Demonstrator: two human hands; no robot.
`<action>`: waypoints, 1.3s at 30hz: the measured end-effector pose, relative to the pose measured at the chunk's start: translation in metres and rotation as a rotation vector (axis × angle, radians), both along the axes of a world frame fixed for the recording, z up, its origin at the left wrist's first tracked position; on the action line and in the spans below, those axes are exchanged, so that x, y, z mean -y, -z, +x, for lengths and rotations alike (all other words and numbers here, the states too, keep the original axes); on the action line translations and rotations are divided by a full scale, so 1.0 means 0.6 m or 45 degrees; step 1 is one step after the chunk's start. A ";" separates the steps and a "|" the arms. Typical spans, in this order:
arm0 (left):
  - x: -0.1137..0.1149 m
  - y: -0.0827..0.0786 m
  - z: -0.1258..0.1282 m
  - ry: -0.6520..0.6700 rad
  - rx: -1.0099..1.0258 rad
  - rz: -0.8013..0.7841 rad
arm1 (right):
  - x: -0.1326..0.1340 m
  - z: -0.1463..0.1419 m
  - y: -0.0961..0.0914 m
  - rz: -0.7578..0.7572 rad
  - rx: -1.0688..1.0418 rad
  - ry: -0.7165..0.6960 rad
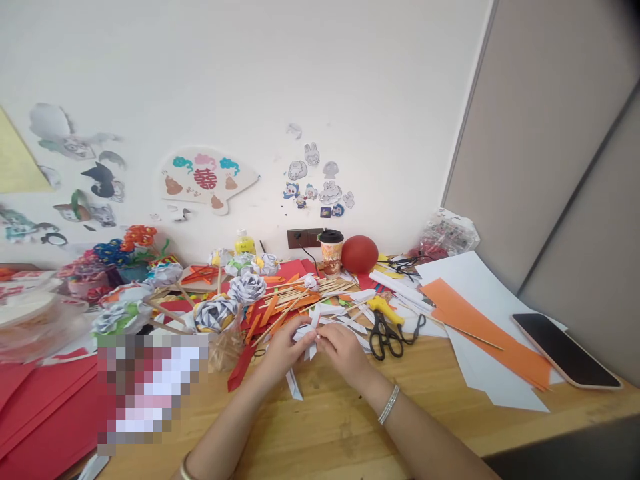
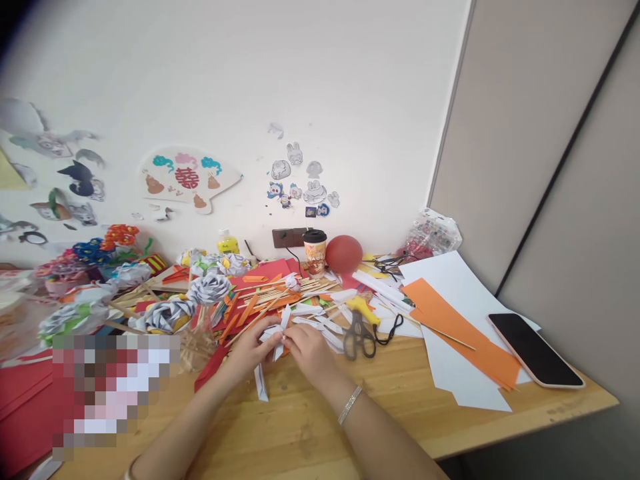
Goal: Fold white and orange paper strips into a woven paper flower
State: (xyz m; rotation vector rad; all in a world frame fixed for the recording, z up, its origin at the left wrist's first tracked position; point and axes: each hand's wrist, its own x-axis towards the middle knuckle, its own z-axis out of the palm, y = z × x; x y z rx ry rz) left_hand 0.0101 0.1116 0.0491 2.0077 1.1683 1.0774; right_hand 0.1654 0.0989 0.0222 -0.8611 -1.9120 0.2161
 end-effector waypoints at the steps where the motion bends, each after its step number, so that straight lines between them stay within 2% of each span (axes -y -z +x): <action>1: 0.000 -0.001 -0.001 0.021 0.003 -0.035 | 0.000 0.002 -0.001 -0.001 -0.011 -0.024; 9: 0.003 -0.009 -0.007 0.095 0.071 -0.133 | 0.001 0.010 -0.007 -0.024 -0.091 -0.132; 15: 0.008 -0.016 -0.007 0.087 0.055 -0.149 | 0.002 0.008 -0.009 0.015 -0.092 -0.139; 21: 0.008 -0.013 -0.001 -0.018 -0.051 0.101 | 0.001 0.008 -0.003 0.104 -0.045 -0.112; 27: 0.012 -0.012 -0.003 -0.047 -0.128 0.201 | 0.007 0.009 -0.009 0.128 -0.109 -0.120; 33: 0.015 -0.018 -0.017 0.014 -0.223 0.453 | 0.008 0.017 -0.027 -0.126 -0.281 -0.104; 36: 0.015 -0.021 -0.020 0.103 -0.184 0.443 | 0.006 0.020 -0.036 -0.259 -0.395 -0.159; 39: 0.018 -0.023 -0.016 0.108 -0.140 0.446 | 0.003 0.018 -0.037 -0.375 -0.489 -0.239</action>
